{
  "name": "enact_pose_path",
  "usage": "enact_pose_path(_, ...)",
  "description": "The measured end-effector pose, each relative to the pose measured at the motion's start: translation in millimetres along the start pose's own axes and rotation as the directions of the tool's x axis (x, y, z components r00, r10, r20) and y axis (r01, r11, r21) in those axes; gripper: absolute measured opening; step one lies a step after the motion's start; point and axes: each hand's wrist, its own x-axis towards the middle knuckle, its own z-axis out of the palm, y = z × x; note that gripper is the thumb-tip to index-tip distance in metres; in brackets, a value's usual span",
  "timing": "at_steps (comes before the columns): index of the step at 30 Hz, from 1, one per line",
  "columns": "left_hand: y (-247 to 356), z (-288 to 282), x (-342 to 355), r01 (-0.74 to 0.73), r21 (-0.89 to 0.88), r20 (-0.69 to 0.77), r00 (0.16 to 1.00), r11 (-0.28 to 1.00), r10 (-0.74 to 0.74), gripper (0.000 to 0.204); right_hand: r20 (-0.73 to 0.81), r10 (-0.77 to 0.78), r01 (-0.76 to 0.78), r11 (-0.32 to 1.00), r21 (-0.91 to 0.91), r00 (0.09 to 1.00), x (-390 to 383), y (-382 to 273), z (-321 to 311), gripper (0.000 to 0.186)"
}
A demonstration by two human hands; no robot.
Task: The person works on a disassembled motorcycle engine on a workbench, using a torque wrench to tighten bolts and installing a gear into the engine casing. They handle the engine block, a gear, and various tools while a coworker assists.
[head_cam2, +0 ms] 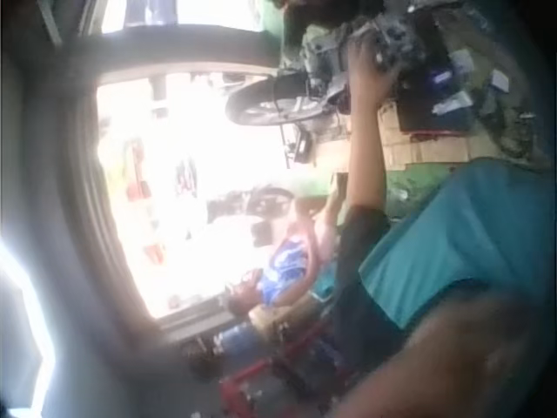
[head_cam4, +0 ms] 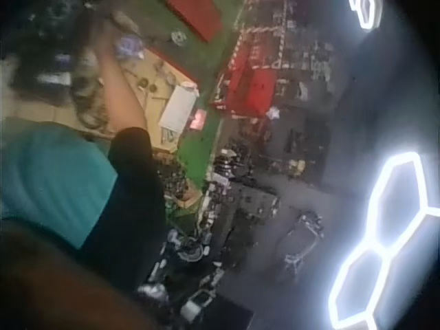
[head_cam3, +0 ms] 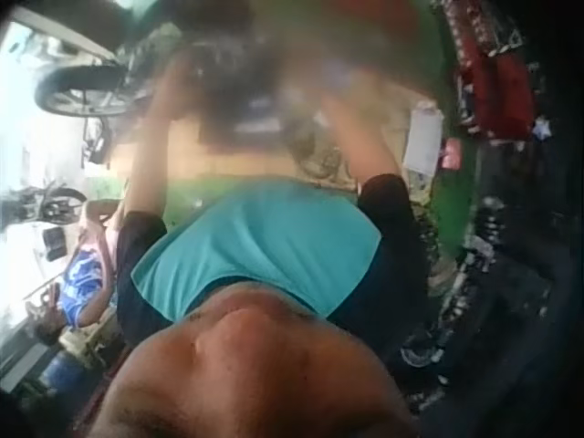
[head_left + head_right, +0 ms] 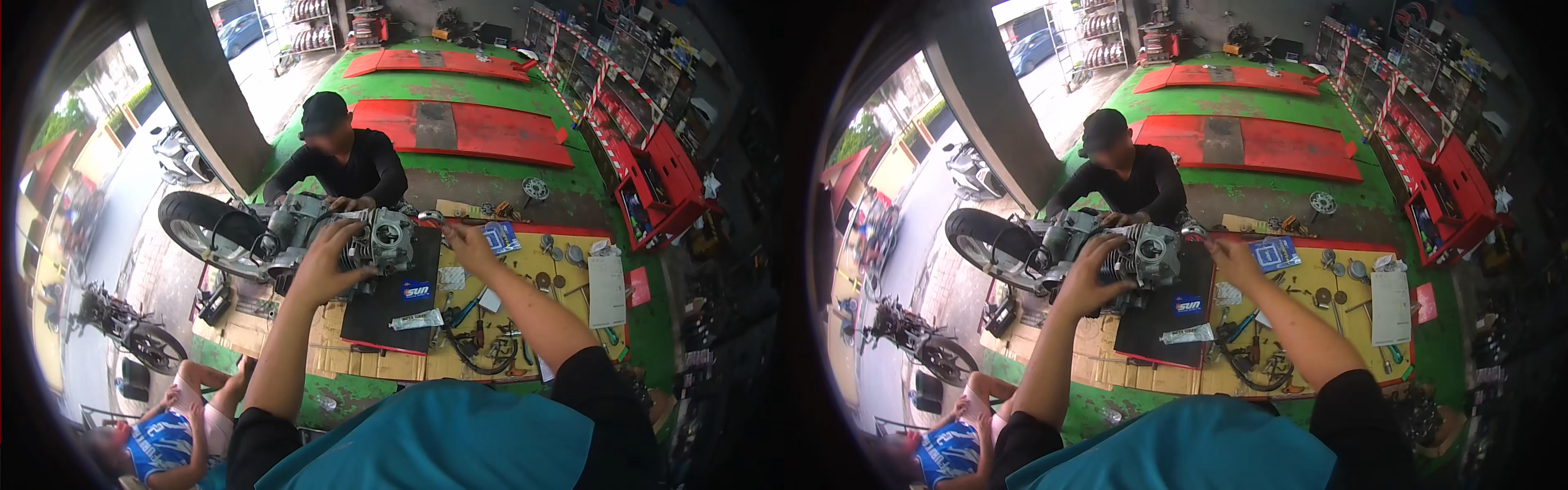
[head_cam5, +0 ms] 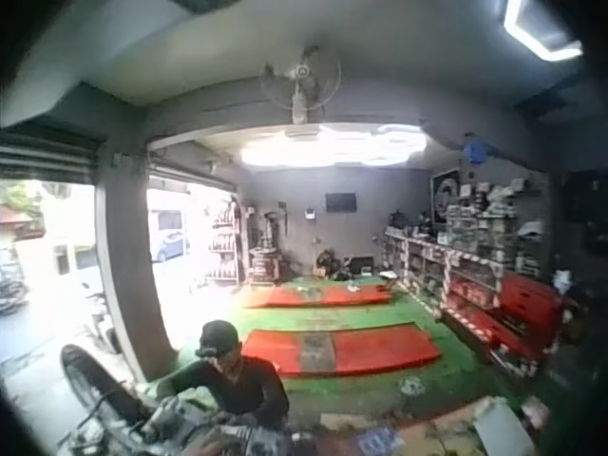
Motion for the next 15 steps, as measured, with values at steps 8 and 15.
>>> enact_pose_path(8,-21.7,28.6,46.7,-0.129,0.053,0.056,0.99,0.99,0.126,0.112,-0.21,0.029,0.004,0.988,0.156,0.977,-7.2,15.1,75.3,0.043)
enact_pose_path(15,-24.2,41.8,51.7,-0.167,0.073,0.099,0.982,0.983,0.16,0.127,-0.13,-0.325,0.318,0.946,-0.068,0.937,26.8,22.5,41.2,0.028)
